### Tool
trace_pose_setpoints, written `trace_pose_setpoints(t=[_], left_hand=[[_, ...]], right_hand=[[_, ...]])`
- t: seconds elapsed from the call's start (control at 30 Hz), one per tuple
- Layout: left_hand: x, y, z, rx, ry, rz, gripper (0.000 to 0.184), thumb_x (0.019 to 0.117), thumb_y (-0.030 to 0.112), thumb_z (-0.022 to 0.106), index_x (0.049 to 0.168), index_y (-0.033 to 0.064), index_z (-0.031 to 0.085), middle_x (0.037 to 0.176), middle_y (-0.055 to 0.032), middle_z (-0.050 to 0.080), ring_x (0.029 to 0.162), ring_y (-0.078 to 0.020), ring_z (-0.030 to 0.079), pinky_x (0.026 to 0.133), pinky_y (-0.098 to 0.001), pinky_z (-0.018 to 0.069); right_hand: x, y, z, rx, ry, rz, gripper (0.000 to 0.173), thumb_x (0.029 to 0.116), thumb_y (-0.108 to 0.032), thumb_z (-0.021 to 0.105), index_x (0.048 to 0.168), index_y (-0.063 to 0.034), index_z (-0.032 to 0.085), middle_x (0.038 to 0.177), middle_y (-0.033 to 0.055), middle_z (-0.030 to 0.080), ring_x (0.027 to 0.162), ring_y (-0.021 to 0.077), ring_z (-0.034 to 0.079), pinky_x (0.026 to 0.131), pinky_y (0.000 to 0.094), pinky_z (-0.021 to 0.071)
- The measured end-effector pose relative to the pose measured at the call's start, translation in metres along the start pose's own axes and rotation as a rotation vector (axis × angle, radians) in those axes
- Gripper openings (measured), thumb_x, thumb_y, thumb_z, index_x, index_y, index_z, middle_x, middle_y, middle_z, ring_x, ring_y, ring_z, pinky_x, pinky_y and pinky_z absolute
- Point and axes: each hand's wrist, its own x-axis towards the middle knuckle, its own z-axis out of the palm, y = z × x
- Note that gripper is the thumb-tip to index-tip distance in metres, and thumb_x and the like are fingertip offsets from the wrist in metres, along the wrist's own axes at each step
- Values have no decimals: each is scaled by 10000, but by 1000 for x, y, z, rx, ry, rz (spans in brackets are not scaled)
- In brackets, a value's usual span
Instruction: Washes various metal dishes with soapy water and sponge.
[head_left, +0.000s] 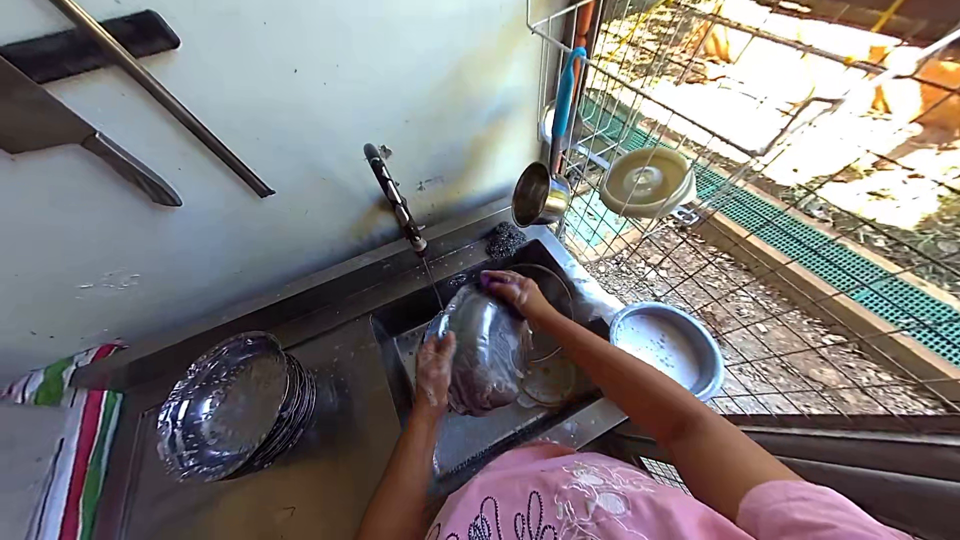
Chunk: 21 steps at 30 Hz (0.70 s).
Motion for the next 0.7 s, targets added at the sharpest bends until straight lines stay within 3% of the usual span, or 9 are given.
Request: trace_pose_setpoints(t=[0.07,0.13,0.23,0.33,0.4,0.53,0.57,0.63,0.7], left_hand=[[8,-10,-2,-258,155,-106,377,1111,190,392,1275,-108,554,1158,-182,640,1027,-136,621,946,-325,522],[16,-19,0,-469,290,-241,453,1125,298,343,1402,-28,492,1298,-188,607,1132,-203,620,978,-400,519],[17,-27,10,-480,378,-372,485,1129,337,321,1418,-21,476,1340,-213,571,1171,-262,591,986,-460,496],[8,-22,29,-371,239,-361,458,1130,290,333,1402,-48,481,1317,-228,576,1150,-250,594,985,-442,498],[1,-13,42,-304,126,-322,426,1125,254,357,1382,-58,490,1291,-211,587,1123,-211,600,976,-393,506],[5,0,53,-232,118,-270,445,1120,256,386,1398,-70,502,1408,-240,538,1269,-247,539,1085,-424,429],[10,1,52,-229,135,-267,452,1120,265,385,1401,-70,501,1418,-243,529,1281,-258,529,1091,-436,419],[18,0,52,-244,109,-271,465,1124,270,369,1416,-71,489,1412,-240,539,1274,-257,537,1089,-439,419],[16,-2,55,-261,14,-226,393,1126,233,341,1314,-57,528,1130,-151,648,985,-143,640,878,-336,546]], right_hand=[[-8,34,-5,96,147,157,408,1069,-178,407,1341,24,633,1355,179,648,1265,209,601,1096,389,456],[-42,50,13,4,311,90,446,1050,-166,397,1381,58,595,1436,236,584,1379,282,532,1182,425,387],[-92,49,56,-312,371,-287,389,937,-138,556,1233,72,698,1365,354,576,1336,508,511,1146,598,377],[-87,19,55,-533,168,-588,297,871,-281,708,1070,-76,789,1210,221,715,1169,446,651,991,585,517],[-66,-10,31,-535,49,-449,319,882,-326,760,1005,-33,783,1166,215,721,1152,406,656,1000,556,510],[-35,-2,-22,-603,150,32,443,925,-295,696,1162,79,701,1230,296,670,1208,450,621,1054,605,460],[-44,1,-19,-615,135,3,450,913,-287,700,1160,89,692,1216,301,671,1199,451,623,1051,601,465],[-66,-8,5,-605,83,-327,351,848,-237,751,1005,76,739,1084,274,721,1090,434,678,972,584,521],[-62,-26,25,-565,-56,-608,232,829,-211,772,905,8,760,1060,214,741,1064,412,683,958,581,520]])
